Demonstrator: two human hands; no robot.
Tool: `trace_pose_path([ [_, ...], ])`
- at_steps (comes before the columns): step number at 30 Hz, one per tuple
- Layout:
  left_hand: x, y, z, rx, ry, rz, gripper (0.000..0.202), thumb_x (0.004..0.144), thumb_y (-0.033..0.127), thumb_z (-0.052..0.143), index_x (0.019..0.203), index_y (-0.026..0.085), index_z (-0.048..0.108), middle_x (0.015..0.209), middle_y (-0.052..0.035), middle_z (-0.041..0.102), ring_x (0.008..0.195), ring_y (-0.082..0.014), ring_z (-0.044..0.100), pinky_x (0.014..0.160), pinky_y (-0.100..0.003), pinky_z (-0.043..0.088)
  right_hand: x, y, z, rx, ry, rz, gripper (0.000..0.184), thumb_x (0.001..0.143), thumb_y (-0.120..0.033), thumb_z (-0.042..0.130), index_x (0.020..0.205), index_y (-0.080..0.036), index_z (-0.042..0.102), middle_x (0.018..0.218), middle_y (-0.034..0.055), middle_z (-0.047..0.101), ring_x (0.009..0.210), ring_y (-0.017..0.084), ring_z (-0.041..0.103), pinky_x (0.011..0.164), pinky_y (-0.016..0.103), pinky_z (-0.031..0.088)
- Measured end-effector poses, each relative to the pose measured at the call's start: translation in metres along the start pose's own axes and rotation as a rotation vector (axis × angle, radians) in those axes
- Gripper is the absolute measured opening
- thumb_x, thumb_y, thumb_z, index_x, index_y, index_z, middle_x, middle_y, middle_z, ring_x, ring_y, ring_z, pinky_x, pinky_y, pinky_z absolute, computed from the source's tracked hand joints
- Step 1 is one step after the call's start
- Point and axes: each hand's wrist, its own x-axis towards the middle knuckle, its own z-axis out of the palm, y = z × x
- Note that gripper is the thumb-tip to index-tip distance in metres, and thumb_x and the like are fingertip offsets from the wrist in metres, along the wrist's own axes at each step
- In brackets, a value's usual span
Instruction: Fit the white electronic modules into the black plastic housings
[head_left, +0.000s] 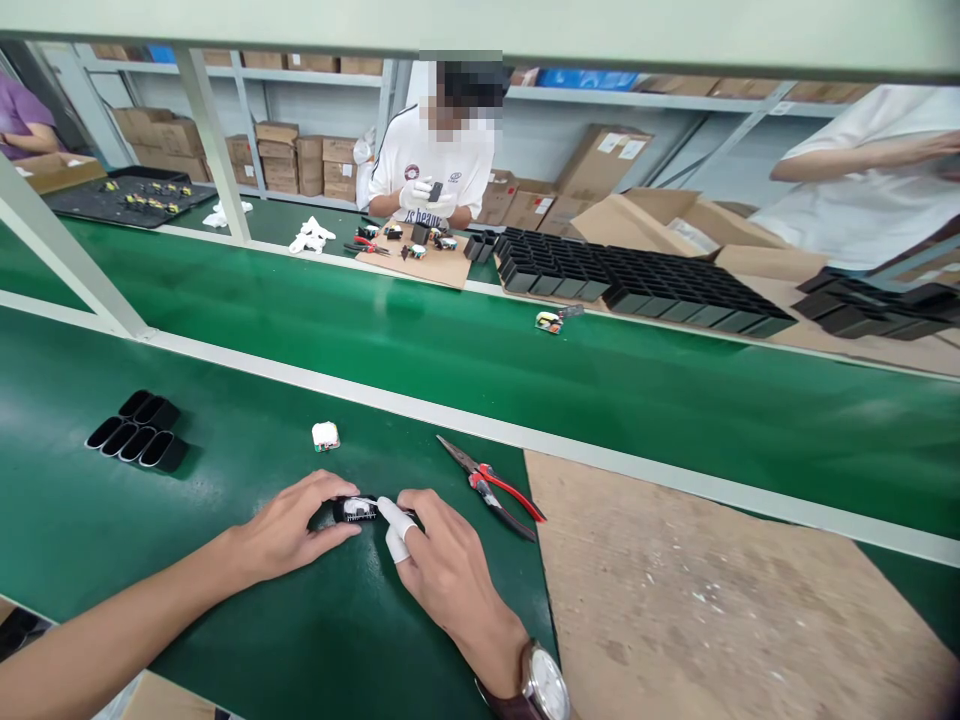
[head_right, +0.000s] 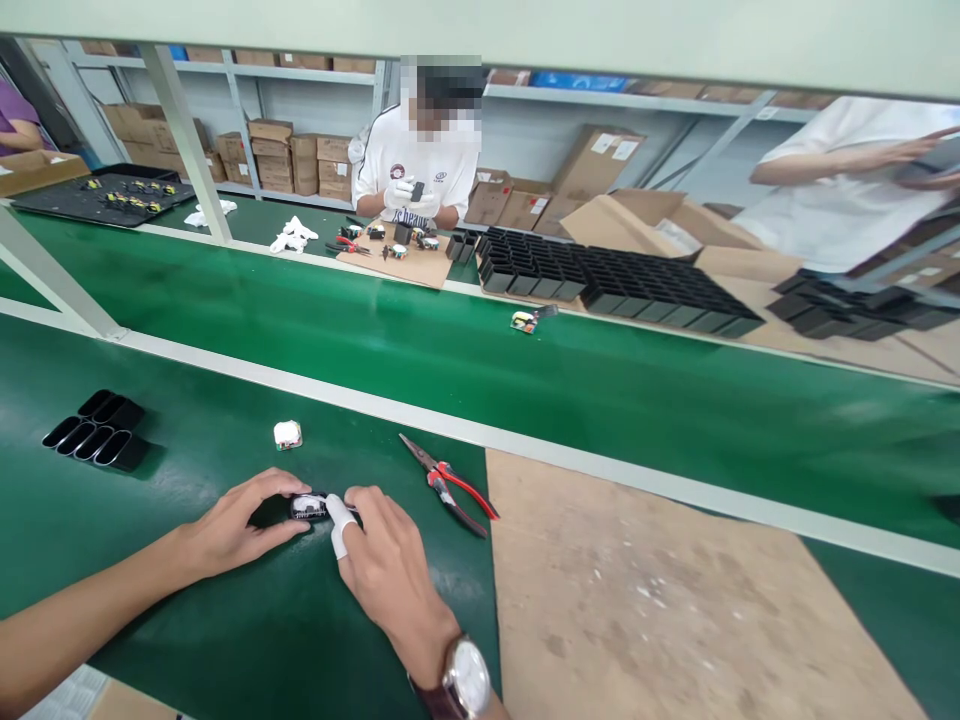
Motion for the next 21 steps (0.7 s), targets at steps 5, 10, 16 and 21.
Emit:
trace_pose_path([
  [5, 0.002, 0.003, 0.000, 0.008, 0.003, 0.026, 0.044, 0.100, 0.028, 0.073, 0.138, 0.026, 0.052, 0.120, -0.0082, 0.073, 0.110, -0.0229, 0.074, 0.097, -0.039, 0.064, 0.001, -0.005, -0.004, -0.012, -0.003, -0.023, 0.027, 0.088, 0.002, 0.048, 0.079, -0.022, 0.056, 0.100, 0.0106, 0.061, 0.080, 0.021, 0.053, 0.060, 0.035, 0.044],
  [10, 0.004, 0.003, -0.003, 0.063, -0.017, 0.068, 0.044, 0.100, 0.023, 0.072, 0.140, 0.024, 0.053, 0.120, -0.0096, 0.073, 0.110, -0.0229, 0.073, 0.097, -0.038, 0.063, 0.005, -0.010, -0.011, -0.104, -0.071, -0.049, 0.028, 0.085, 0.002, 0.048, 0.073, -0.023, 0.054, 0.095, 0.0098, 0.062, 0.078, 0.021, 0.053, 0.058, 0.035, 0.040],
  [16, 0.010, 0.004, -0.004, 0.104, -0.010, 0.235, 0.029, 0.099, 0.013, 0.071, 0.127, 0.019, 0.063, 0.122, -0.0134, 0.072, 0.109, -0.0237, 0.071, 0.097, -0.039, 0.063, 0.004, 0.003, -0.006, -0.059, 0.002, 0.008, 0.024, 0.090, -0.002, 0.050, 0.083, -0.020, 0.064, 0.096, 0.0090, 0.065, 0.078, 0.021, 0.057, 0.063, 0.034, 0.045],
  [21, 0.008, 0.000, -0.005, 0.064, -0.031, 0.149, 0.036, 0.099, 0.020, 0.073, 0.131, 0.019, 0.059, 0.120, -0.0123, 0.074, 0.112, -0.0239, 0.073, 0.097, -0.038, 0.063, -0.006, 0.034, 0.008, -0.132, 0.053, 0.185, 0.024, 0.097, -0.005, 0.050, 0.107, -0.013, 0.071, 0.099, 0.0093, 0.067, 0.085, 0.021, 0.062, 0.070, 0.033, 0.051],
])
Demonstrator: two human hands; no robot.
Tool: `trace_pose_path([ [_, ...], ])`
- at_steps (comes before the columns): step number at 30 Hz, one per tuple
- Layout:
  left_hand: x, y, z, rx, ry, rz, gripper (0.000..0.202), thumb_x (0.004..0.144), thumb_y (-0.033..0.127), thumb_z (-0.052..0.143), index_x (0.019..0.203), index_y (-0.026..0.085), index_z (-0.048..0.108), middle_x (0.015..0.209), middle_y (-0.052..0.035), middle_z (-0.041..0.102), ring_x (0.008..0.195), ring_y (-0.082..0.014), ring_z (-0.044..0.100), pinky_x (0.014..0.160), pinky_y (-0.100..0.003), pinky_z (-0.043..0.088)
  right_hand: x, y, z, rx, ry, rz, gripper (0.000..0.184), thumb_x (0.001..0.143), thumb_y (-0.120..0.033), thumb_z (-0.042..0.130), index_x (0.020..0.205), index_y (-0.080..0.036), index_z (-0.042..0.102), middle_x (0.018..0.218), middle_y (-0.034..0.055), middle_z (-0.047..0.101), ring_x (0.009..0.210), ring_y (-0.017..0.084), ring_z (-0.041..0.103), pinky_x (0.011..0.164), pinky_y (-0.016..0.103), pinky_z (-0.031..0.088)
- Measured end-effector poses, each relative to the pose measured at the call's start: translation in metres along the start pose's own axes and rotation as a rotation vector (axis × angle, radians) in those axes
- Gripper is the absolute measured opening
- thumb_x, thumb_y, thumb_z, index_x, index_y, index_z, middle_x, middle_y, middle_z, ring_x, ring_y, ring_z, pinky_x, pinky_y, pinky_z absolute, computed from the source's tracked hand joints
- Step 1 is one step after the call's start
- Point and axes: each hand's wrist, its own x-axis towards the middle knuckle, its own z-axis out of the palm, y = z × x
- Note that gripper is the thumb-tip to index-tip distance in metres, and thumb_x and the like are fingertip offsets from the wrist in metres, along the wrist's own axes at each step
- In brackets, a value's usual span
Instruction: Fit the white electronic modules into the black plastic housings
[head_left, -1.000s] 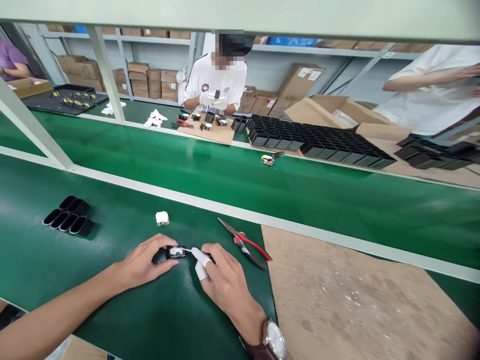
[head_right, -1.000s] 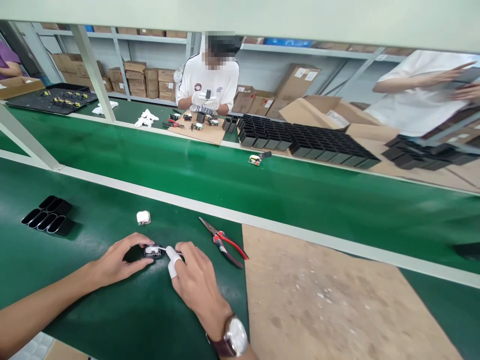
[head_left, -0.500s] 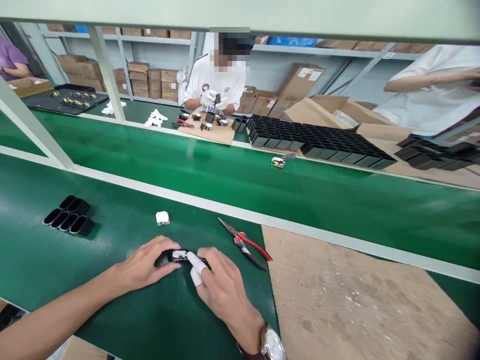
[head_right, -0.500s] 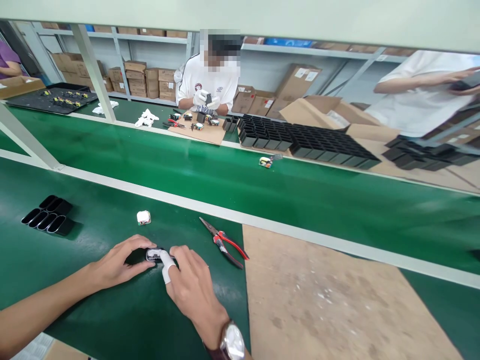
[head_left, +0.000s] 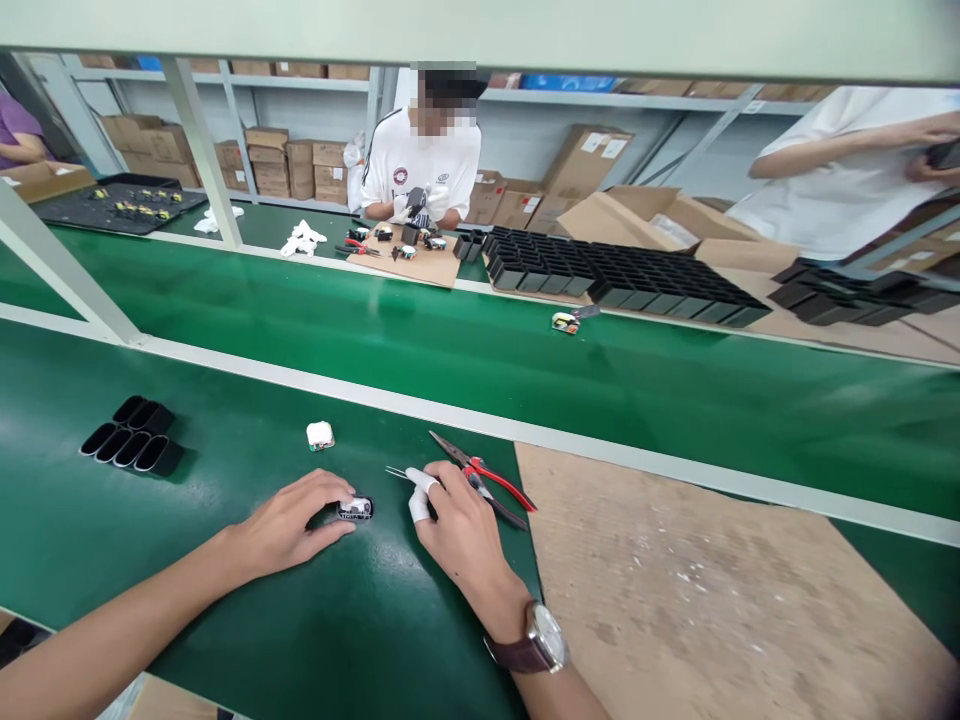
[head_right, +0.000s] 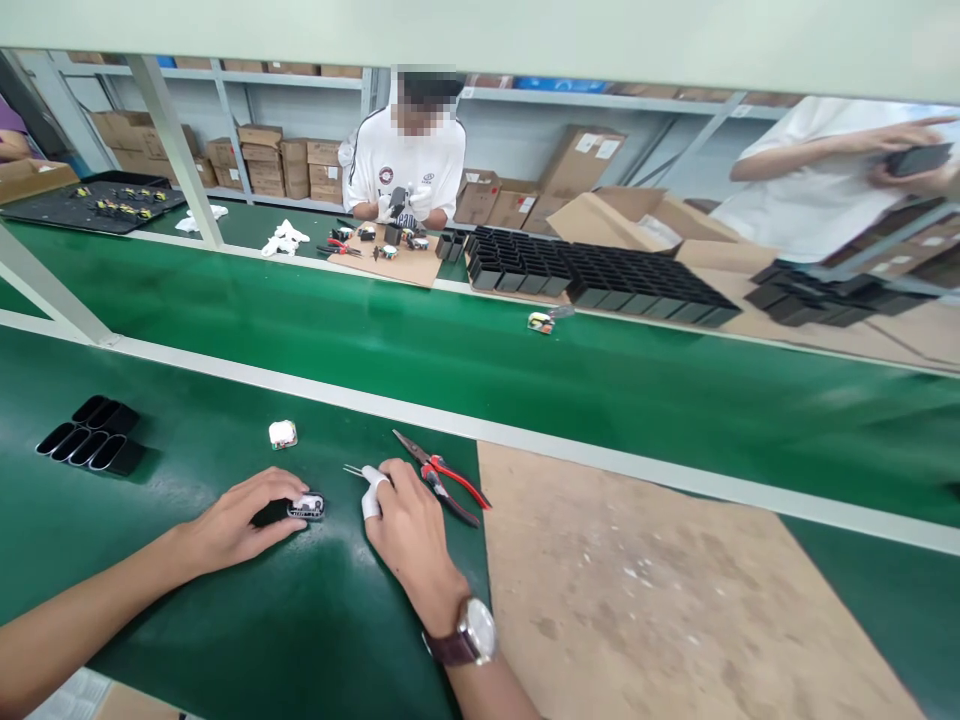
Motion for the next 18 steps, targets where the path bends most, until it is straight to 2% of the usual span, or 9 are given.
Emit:
trace_pose_path([
  [3, -0.002, -0.002, -0.001, 0.015, -0.012, 0.011, 0.040, 0.099, 0.021, 0.074, 0.136, 0.020, 0.057, 0.126, -0.0131, 0.072, 0.117, -0.0243, 0.072, 0.100, -0.038, 0.063, -0.003, 0.007, 0.007, -0.068, -0.067, 0.011, 0.025, 0.096, -0.005, 0.049, 0.105, -0.012, 0.072, 0.099, 0.0110, 0.068, 0.087, 0.025, 0.061, 0.076, 0.038, 0.053],
  [6, -0.001, 0.000, -0.003, 0.053, -0.037, 0.115, 0.032, 0.101, 0.010, 0.067, 0.131, 0.021, 0.063, 0.128, -0.0131, 0.069, 0.114, -0.0224, 0.072, 0.096, -0.035, 0.064, -0.004, 0.004, 0.009, -0.080, -0.101, 0.009, 0.028, 0.096, -0.006, 0.050, 0.115, -0.010, 0.070, 0.110, 0.0152, 0.067, 0.098, 0.029, 0.061, 0.085, 0.043, 0.056],
  [10, 0.002, 0.007, -0.008, 0.029, 0.059, 0.185, 0.034, 0.096, 0.003, 0.070, 0.125, 0.020, 0.067, 0.128, -0.0144, 0.067, 0.112, -0.0232, 0.071, 0.092, -0.035, 0.064, -0.001, -0.004, 0.007, -0.020, -0.050, -0.002, 0.029, 0.100, -0.009, 0.053, 0.127, -0.012, 0.065, 0.122, 0.0176, 0.065, 0.110, 0.031, 0.060, 0.091, 0.046, 0.057],
  [12, 0.003, 0.008, -0.009, 0.028, 0.081, 0.165, 0.032, 0.097, 0.003, 0.068, 0.124, 0.020, 0.068, 0.128, -0.0142, 0.068, 0.110, -0.0231, 0.071, 0.091, -0.036, 0.063, 0.000, -0.008, 0.005, 0.041, -0.010, -0.019, 0.031, 0.100, -0.008, 0.053, 0.130, -0.014, 0.063, 0.123, 0.0167, 0.065, 0.111, 0.030, 0.060, 0.091, 0.046, 0.057],
  [14, 0.004, 0.007, -0.008, 0.026, 0.026, 0.129, 0.028, 0.099, 0.005, 0.066, 0.121, 0.022, 0.069, 0.126, -0.0136, 0.069, 0.107, -0.0226, 0.072, 0.089, -0.036, 0.063, 0.001, -0.013, 0.003, 0.121, 0.002, -0.039, 0.038, 0.099, -0.004, 0.051, 0.135, -0.016, 0.059, 0.124, 0.0157, 0.065, 0.113, 0.029, 0.061, 0.092, 0.046, 0.057],
  [16, 0.004, 0.005, -0.005, 0.006, -0.036, 0.068, 0.022, 0.100, 0.007, 0.063, 0.115, 0.022, 0.071, 0.124, -0.0129, 0.071, 0.103, -0.0221, 0.071, 0.087, -0.036, 0.061, 0.001, -0.018, 0.000, 0.208, -0.034, -0.059, 0.046, 0.098, -0.001, 0.048, 0.141, -0.018, 0.055, 0.124, 0.0142, 0.066, 0.114, 0.028, 0.061, 0.093, 0.046, 0.057],
  [18, 0.006, 0.003, 0.000, -0.075, -0.034, -0.049, 0.015, 0.100, 0.012, 0.065, 0.107, 0.022, 0.074, 0.122, -0.0128, 0.072, 0.101, -0.0227, 0.072, 0.087, -0.036, 0.061, 0.001, -0.025, -0.003, 0.289, -0.104, -0.079, 0.051, 0.099, -0.003, 0.047, 0.148, -0.019, 0.050, 0.125, 0.0132, 0.066, 0.115, 0.028, 0.061, 0.096, 0.047, 0.057],
])
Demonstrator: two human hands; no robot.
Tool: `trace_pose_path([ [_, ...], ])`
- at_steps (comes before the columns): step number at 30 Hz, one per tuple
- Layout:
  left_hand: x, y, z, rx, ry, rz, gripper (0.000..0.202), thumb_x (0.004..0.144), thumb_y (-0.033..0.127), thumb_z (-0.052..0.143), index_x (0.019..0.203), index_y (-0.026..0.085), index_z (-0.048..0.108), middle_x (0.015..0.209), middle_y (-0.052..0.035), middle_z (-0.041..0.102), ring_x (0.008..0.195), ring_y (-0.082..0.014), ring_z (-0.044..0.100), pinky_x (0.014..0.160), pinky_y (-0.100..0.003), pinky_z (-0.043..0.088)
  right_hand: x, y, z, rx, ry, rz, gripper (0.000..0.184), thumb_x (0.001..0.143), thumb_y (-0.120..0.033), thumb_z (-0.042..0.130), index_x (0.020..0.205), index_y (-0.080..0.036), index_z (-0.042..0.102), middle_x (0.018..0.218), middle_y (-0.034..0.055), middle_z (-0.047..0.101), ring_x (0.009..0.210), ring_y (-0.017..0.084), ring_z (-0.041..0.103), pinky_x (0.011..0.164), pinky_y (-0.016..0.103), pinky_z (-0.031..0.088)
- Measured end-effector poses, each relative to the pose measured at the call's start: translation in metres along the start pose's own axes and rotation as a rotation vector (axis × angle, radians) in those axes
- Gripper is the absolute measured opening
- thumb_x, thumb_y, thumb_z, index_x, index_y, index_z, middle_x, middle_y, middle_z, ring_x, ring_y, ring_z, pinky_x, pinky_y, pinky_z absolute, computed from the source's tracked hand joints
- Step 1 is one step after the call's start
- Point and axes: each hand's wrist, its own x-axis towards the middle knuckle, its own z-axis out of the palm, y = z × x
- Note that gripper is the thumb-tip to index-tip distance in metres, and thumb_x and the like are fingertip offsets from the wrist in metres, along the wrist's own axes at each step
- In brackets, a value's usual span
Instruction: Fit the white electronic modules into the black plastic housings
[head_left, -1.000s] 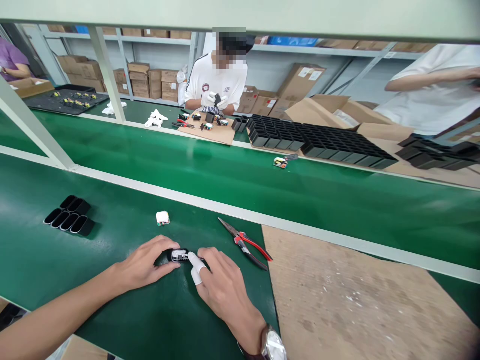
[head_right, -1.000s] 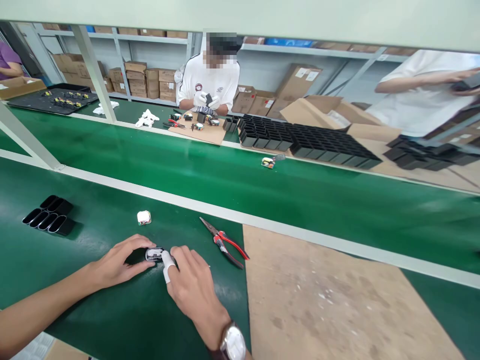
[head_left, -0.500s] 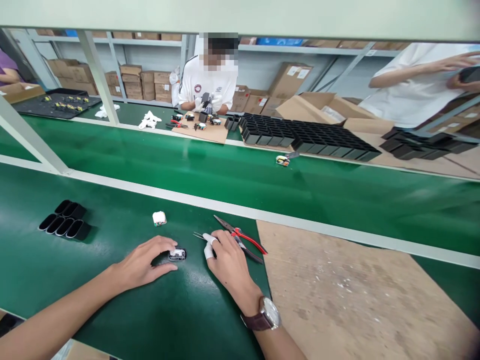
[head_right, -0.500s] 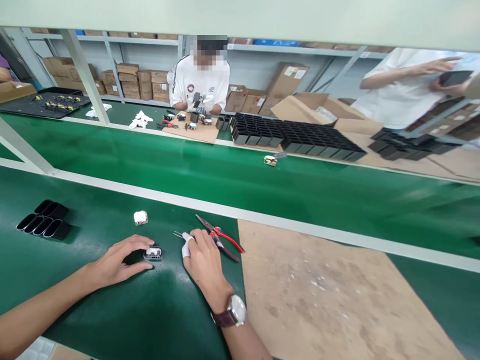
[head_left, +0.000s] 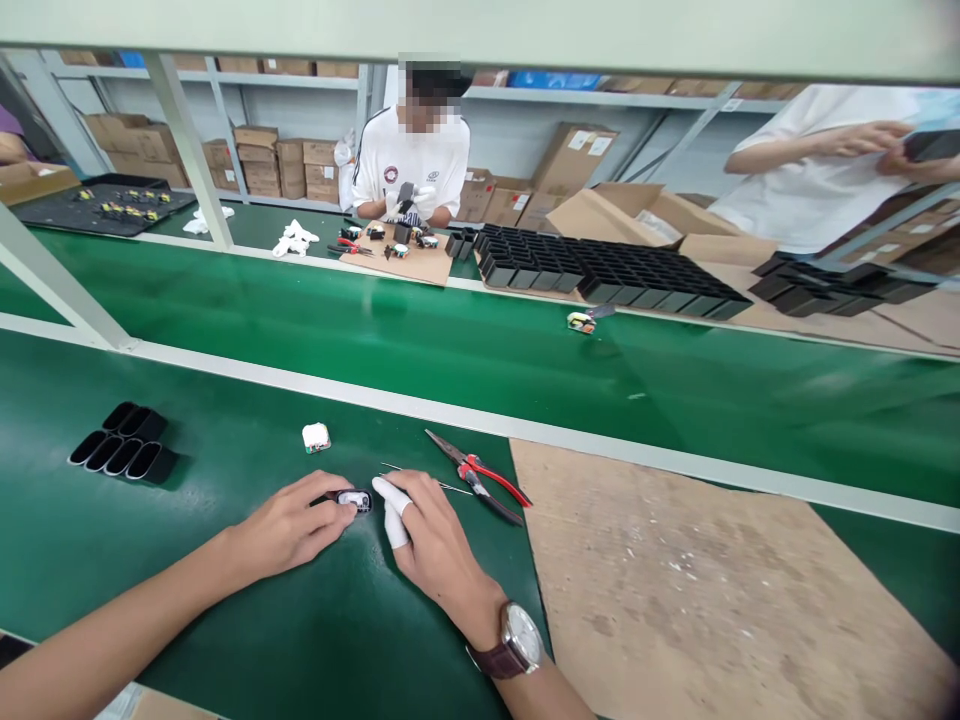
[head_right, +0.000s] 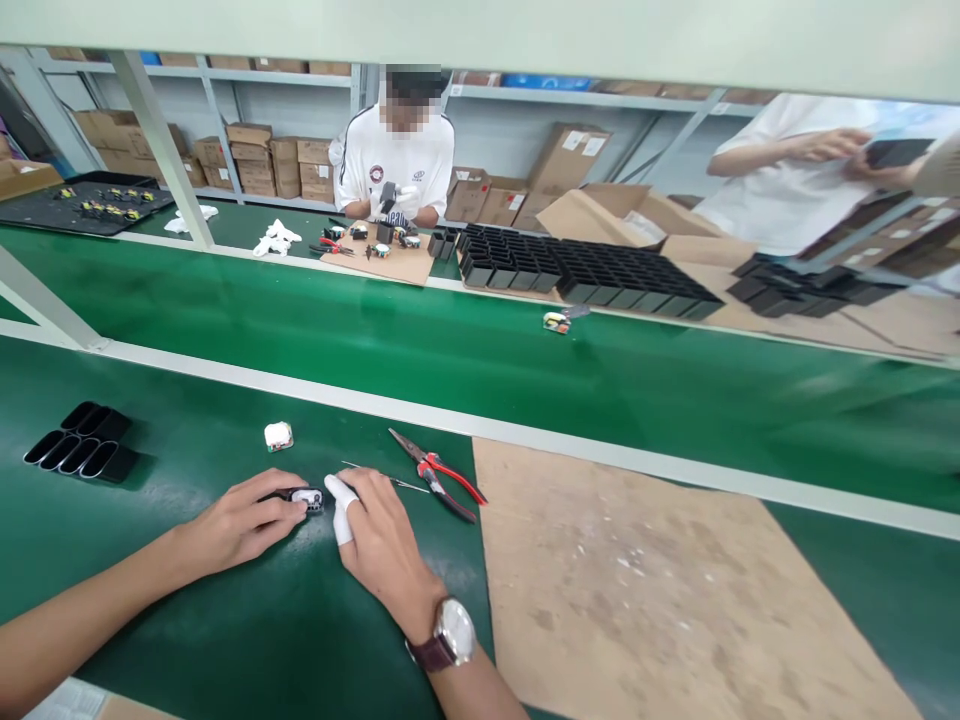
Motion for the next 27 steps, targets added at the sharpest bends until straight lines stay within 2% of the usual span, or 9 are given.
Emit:
trace_pose_path([
  [2, 0.002, 0.000, 0.004, -0.219, 0.076, -0.215, 0.005, 0.099, 0.021, 0.070, 0.102, 0.021, 0.074, 0.116, -0.0118, 0.074, 0.098, -0.0225, 0.073, 0.086, -0.036, 0.061, 0.000, -0.007, 0.000, 0.067, -0.056, -0.007, 0.054, 0.101, -0.012, 0.053, 0.153, -0.018, 0.043, 0.130, 0.0146, 0.064, 0.118, 0.029, 0.060, 0.100, 0.050, 0.057],
  [4, 0.004, 0.004, 0.007, -0.570, 0.116, -0.494, 0.012, 0.098, 0.032, 0.074, 0.102, 0.020, 0.072, 0.105, -0.0094, 0.076, 0.093, -0.0210, 0.075, 0.082, -0.034, 0.063, -0.001, -0.013, 0.003, 0.107, -0.066, 0.004, 0.061, 0.100, -0.023, 0.061, 0.156, -0.016, 0.038, 0.134, 0.0170, 0.062, 0.120, 0.031, 0.060, 0.101, 0.052, 0.058],
  [6, 0.007, 0.009, 0.007, -0.904, 0.100, -0.719, 0.023, 0.096, 0.041, 0.076, 0.099, 0.018, 0.070, 0.093, -0.0061, 0.075, 0.087, -0.0191, 0.075, 0.080, -0.032, 0.063, -0.001, -0.017, 0.007, 0.128, -0.033, 0.030, 0.064, 0.099, -0.026, 0.065, 0.156, -0.017, 0.037, 0.131, 0.0169, 0.063, 0.116, 0.031, 0.062, 0.097, 0.051, 0.059],
  [8, 0.011, 0.014, 0.005, -1.089, 0.047, -0.824, 0.031, 0.095, 0.047, 0.077, 0.097, 0.017, 0.068, 0.091, -0.0061, 0.074, 0.085, -0.0188, 0.075, 0.083, -0.033, 0.062, -0.001, -0.019, 0.010, 0.146, 0.011, 0.052, 0.062, 0.098, -0.025, 0.066, 0.154, -0.019, 0.038, 0.122, 0.0145, 0.065, 0.108, 0.029, 0.063, 0.091, 0.049, 0.061],
  [14, 0.015, 0.017, 0.002, -1.132, -0.032, -0.886, 0.037, 0.095, 0.051, 0.076, 0.099, 0.015, 0.068, 0.093, -0.0077, 0.073, 0.083, -0.0177, 0.073, 0.083, -0.032, 0.061, 0.000, -0.019, 0.011, 0.164, 0.054, 0.086, 0.057, 0.096, -0.028, 0.070, 0.146, -0.018, 0.044, 0.111, 0.0126, 0.066, 0.098, 0.029, 0.064, 0.084, 0.047, 0.061],
  [18, 0.014, 0.017, 0.004, -1.117, -0.026, -0.884, 0.037, 0.094, 0.051, 0.077, 0.098, 0.015, 0.068, 0.090, -0.0069, 0.071, 0.082, -0.0169, 0.071, 0.080, -0.031, 0.061, 0.001, -0.021, 0.012, 0.181, 0.060, 0.105, 0.054, 0.096, -0.031, 0.070, 0.143, -0.018, 0.047, 0.107, 0.0115, 0.066, 0.096, 0.028, 0.064, 0.083, 0.047, 0.061],
  [22, 0.014, 0.016, 0.002, -1.067, 0.000, -0.863, 0.036, 0.092, 0.050, 0.080, 0.095, 0.015, 0.068, 0.088, -0.0052, 0.071, 0.079, -0.0153, 0.070, 0.076, -0.028, 0.061, 0.002, -0.021, 0.012, 0.162, 0.050, 0.116, 0.058, 0.098, -0.034, 0.069, 0.148, -0.019, 0.044, 0.112, 0.0113, 0.067, 0.099, 0.028, 0.064, 0.087, 0.048, 0.061],
  [25, 0.025, 0.005, -0.009, -0.880, 0.053, -0.799, 0.038, 0.090, 0.051, 0.081, 0.094, 0.016, 0.068, 0.084, -0.0046, 0.072, 0.074, -0.0159, 0.070, 0.075, -0.031, 0.062, 0.001, -0.017, 0.012, 0.074, -0.002, 0.131, 0.063, 0.100, -0.033, 0.067, 0.154, -0.016, 0.038, 0.121, 0.0143, 0.067, 0.107, 0.030, 0.065, 0.094, 0.051, 0.060],
  [27, 0.040, -0.012, -0.023, -0.571, 0.112, -0.710, 0.043, 0.089, 0.057, 0.078, 0.097, 0.016, 0.068, 0.083, -0.0056, 0.074, 0.070, -0.0177, 0.071, 0.072, -0.033, 0.062, 0.000, -0.013, 0.013, 0.010, -0.016, 0.141, 0.063, 0.101, -0.031, 0.066, 0.155, -0.014, 0.038, 0.125, 0.0161, 0.066, 0.111, 0.032, 0.064, 0.097, 0.052, 0.060],
])
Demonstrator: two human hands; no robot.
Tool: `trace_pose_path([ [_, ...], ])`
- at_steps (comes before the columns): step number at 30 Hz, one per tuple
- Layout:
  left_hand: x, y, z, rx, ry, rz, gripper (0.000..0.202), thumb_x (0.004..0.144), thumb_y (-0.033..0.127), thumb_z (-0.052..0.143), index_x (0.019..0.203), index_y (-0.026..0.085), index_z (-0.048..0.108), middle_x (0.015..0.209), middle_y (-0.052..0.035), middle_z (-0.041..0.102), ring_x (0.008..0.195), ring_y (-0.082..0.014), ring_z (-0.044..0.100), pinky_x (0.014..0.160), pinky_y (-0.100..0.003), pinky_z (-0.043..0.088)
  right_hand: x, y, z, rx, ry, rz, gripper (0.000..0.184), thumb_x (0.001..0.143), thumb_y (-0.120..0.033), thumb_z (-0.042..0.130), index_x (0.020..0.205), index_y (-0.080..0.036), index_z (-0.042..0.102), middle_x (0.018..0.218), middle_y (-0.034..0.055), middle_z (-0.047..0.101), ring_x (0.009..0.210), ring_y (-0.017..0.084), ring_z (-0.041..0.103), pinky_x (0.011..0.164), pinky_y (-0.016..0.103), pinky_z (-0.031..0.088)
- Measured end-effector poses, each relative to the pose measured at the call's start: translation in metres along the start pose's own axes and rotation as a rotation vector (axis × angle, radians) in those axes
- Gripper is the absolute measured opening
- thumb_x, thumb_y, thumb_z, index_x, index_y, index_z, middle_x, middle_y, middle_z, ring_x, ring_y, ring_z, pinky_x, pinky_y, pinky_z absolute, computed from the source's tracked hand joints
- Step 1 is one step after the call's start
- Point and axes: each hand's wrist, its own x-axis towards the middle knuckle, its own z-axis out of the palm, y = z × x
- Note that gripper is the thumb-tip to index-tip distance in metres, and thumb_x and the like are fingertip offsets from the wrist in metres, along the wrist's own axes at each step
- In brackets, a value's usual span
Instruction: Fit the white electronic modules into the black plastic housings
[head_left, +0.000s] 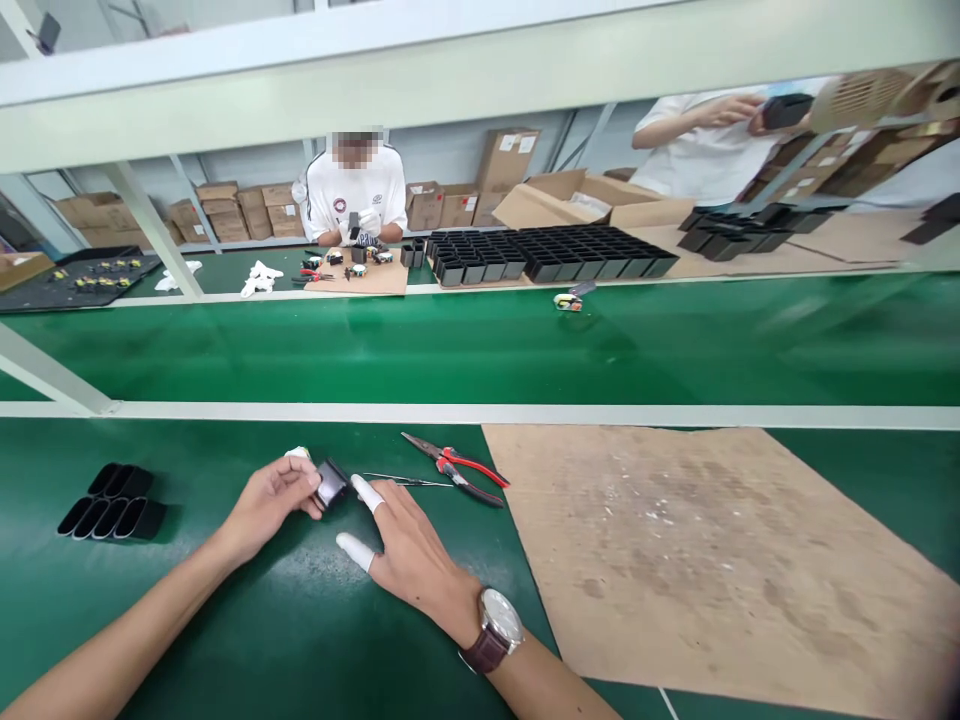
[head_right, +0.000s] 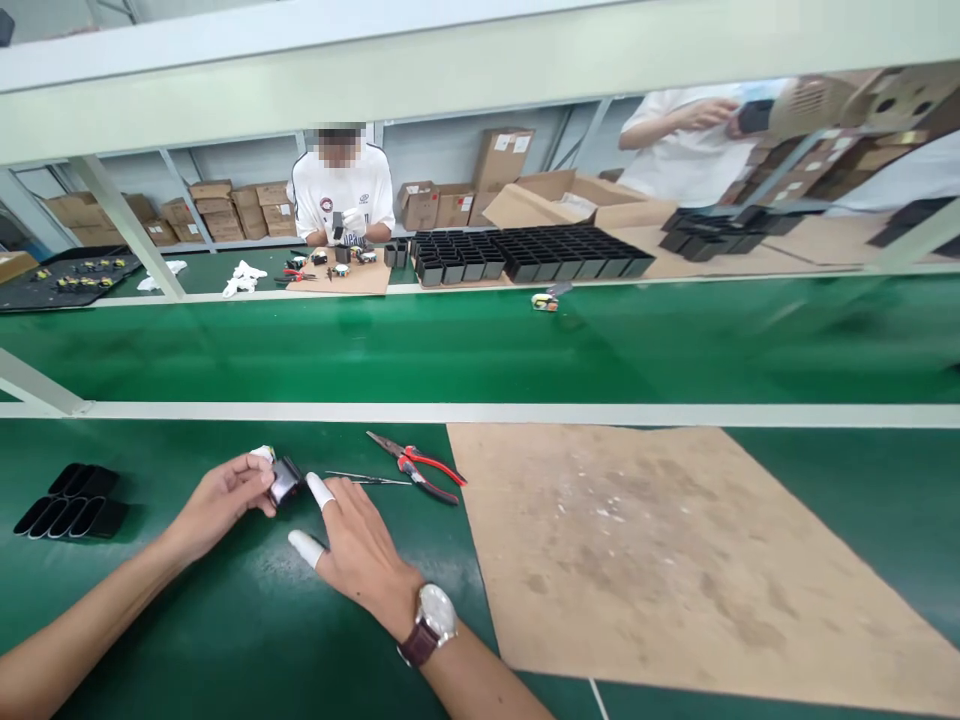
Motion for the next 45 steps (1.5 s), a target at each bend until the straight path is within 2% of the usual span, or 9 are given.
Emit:
trace_pose_path([
  [9, 0.132, 0.034, -0.071, 0.663, 0.529, 0.346, 0.025, 0.084, 0.044, 0.074, 0.086, 0.019, 0.070, 0.088, -0.0065, 0.071, 0.074, -0.0207, 0.067, 0.084, -0.037, 0.057, -0.003, 0.010, 0.009, -0.149, 0.003, -0.064, 0.037, 0.098, -0.018, 0.064, 0.134, -0.016, 0.058, 0.114, 0.0120, 0.068, 0.102, 0.029, 0.066, 0.090, 0.046, 0.061],
  [14, 0.148, 0.030, -0.075, 0.791, 0.563, 0.346, 0.018, 0.086, 0.034, 0.070, 0.094, 0.018, 0.073, 0.090, -0.0081, 0.072, 0.075, -0.0228, 0.068, 0.079, -0.038, 0.058, -0.004, 0.012, 0.012, -0.177, 0.015, -0.084, 0.030, 0.096, -0.016, 0.064, 0.125, -0.012, 0.063, 0.111, 0.0121, 0.067, 0.098, 0.028, 0.064, 0.088, 0.046, 0.060],
  [18, 0.112, 0.020, -0.058, 0.842, 0.463, 0.405, 0.038, 0.094, 0.043, 0.065, 0.122, 0.018, 0.070, 0.122, -0.0148, 0.070, 0.091, -0.0250, 0.071, 0.079, -0.038, 0.061, -0.003, 0.012, 0.012, -0.180, 0.023, -0.078, 0.028, 0.096, -0.016, 0.066, 0.124, -0.013, 0.064, 0.109, 0.0118, 0.066, 0.098, 0.028, 0.063, 0.088, 0.046, 0.060],
  [23, 0.028, 0.012, -0.053, 0.915, 0.276, 0.453, 0.037, 0.097, 0.050, 0.068, 0.124, 0.026, 0.072, 0.123, -0.0092, 0.074, 0.108, -0.0273, 0.072, 0.095, -0.042, 0.061, -0.002, 0.011, 0.011, -0.166, 0.033, -0.094, 0.029, 0.098, -0.015, 0.062, 0.127, -0.015, 0.063, 0.112, 0.0124, 0.068, 0.100, 0.029, 0.065, 0.087, 0.046, 0.061],
  [27, -0.034, 0.011, -0.092, 1.181, 0.393, 0.543, 0.030, 0.103, 0.042, 0.063, 0.126, 0.025, 0.069, 0.126, -0.0113, 0.072, 0.121, -0.0324, 0.065, 0.105, -0.051, 0.055, -0.005, 0.018, 0.015, -0.169, 0.070, -0.146, 0.031, 0.102, -0.015, 0.054, 0.132, -0.016, 0.061, 0.115, 0.0135, 0.069, 0.099, 0.029, 0.068, 0.085, 0.047, 0.061],
  [32, -0.102, -0.003, -0.162, 1.487, 0.653, 0.476, 0.031, 0.099, 0.051, 0.066, 0.096, 0.020, 0.071, 0.113, -0.0165, 0.070, 0.115, -0.0398, 0.064, 0.098, -0.059, 0.055, -0.005, 0.023, 0.023, -0.133, 0.072, -0.191, 0.034, 0.104, -0.019, 0.052, 0.138, -0.019, 0.059, 0.120, 0.0137, 0.069, 0.102, 0.030, 0.069, 0.085, 0.047, 0.062],
  [36, -0.131, -0.022, -0.186, 1.517, 0.586, 0.429, 0.031, 0.100, 0.051, 0.065, 0.097, 0.021, 0.073, 0.133, -0.0195, 0.066, 0.133, -0.0464, 0.055, 0.097, -0.063, 0.054, 0.005, 0.013, 0.030, -0.122, 0.038, -0.221, 0.036, 0.103, -0.017, 0.052, 0.139, -0.016, 0.057, 0.128, 0.0157, 0.068, 0.110, 0.030, 0.068, 0.093, 0.049, 0.063],
  [40, -0.125, -0.022, -0.162, 1.363, 0.515, 0.477, 0.020, 0.102, 0.035, 0.064, 0.090, 0.023, 0.073, 0.135, -0.0148, 0.069, 0.139, -0.0422, 0.054, 0.107, -0.064, 0.049, 0.035, 0.005, 0.044, -0.104, -0.050, -0.291, 0.045, 0.100, -0.010, 0.049, 0.145, -0.016, 0.054, 0.140, 0.0162, 0.063, 0.124, 0.031, 0.064, 0.100, 0.051, 0.061],
  [45, -0.096, -0.010, -0.085, 1.025, 0.232, 0.534, 0.011, 0.102, 0.029, 0.064, 0.096, 0.022, 0.069, 0.140, -0.0140, 0.067, 0.122, -0.0277, 0.070, 0.103, -0.042, 0.059, 0.078, 0.007, 0.066, -0.116, -0.094, -0.352, 0.058, 0.091, 0.001, 0.047, 0.145, -0.017, 0.057, 0.153, 0.0166, 0.056, 0.141, 0.031, 0.055, 0.108, 0.053, 0.056],
])
